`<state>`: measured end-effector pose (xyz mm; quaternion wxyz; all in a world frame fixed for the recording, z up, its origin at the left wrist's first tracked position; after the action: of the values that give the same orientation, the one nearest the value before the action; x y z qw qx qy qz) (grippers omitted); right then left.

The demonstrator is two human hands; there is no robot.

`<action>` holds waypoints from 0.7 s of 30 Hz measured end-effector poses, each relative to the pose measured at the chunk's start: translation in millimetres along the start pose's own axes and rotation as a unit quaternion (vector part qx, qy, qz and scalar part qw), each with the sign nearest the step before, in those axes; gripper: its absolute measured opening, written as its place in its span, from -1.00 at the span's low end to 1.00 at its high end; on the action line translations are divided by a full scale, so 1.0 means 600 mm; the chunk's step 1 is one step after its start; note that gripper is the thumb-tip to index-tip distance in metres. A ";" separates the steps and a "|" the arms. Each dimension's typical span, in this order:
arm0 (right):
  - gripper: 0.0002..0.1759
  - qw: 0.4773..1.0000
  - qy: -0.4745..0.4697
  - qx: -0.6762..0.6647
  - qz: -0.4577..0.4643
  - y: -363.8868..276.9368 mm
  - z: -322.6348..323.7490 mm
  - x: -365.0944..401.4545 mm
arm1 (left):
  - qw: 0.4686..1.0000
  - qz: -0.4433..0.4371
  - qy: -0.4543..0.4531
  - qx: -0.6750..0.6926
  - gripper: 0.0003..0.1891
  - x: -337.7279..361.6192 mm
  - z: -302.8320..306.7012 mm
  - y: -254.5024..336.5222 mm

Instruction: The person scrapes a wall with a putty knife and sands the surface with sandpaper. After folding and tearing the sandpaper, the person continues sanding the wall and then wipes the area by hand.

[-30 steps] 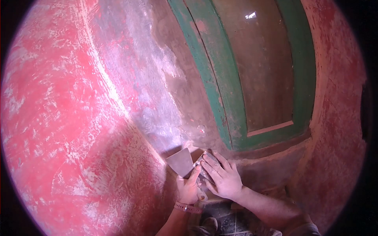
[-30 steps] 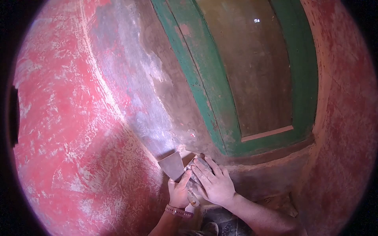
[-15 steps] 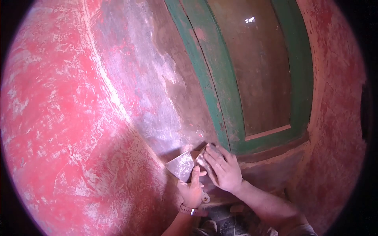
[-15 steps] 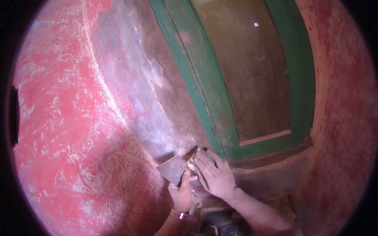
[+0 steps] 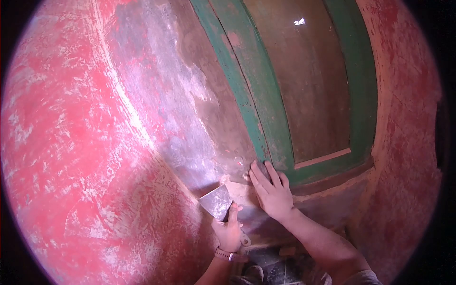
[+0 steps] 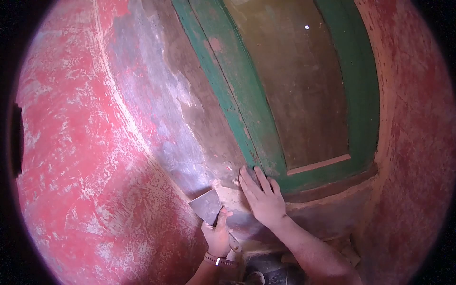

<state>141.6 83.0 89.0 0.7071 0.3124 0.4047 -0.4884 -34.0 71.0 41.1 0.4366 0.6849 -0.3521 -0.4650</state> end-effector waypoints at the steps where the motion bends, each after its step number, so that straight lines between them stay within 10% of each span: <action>1: -0.36 1.000 0.007 0.000 -0.018 0.001 0.006 -0.006 | 1.000 0.005 -0.005 -0.008 -0.78 0.003 -0.002 -0.003; 18: -0.30 0.998 -0.063 -0.003 0.016 -0.034 -0.026 0.064 | 1.000 -0.012 0.001 -0.016 -0.67 0.007 -0.002 0.012; 21: -0.28 0.998 -0.060 0.008 0.005 -0.023 -0.008 0.018 | 0.995 0.101 0.024 0.006 -0.69 0.013 0.009 0.013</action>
<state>129.5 77.8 76.7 0.7296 0.2905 0.3564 -0.5063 -37.3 59.8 44.6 0.4853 0.6594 -0.4117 -0.4002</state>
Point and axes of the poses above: each hand's wrist, its own x-axis away from the middle knuckle, its own z-axis out of the back of the hand, y = z × x, the point moved 8 cm from there along -x, towards the middle knuckle, and after that the axes turned 2 degrees about -z, right-handed, at the moved point
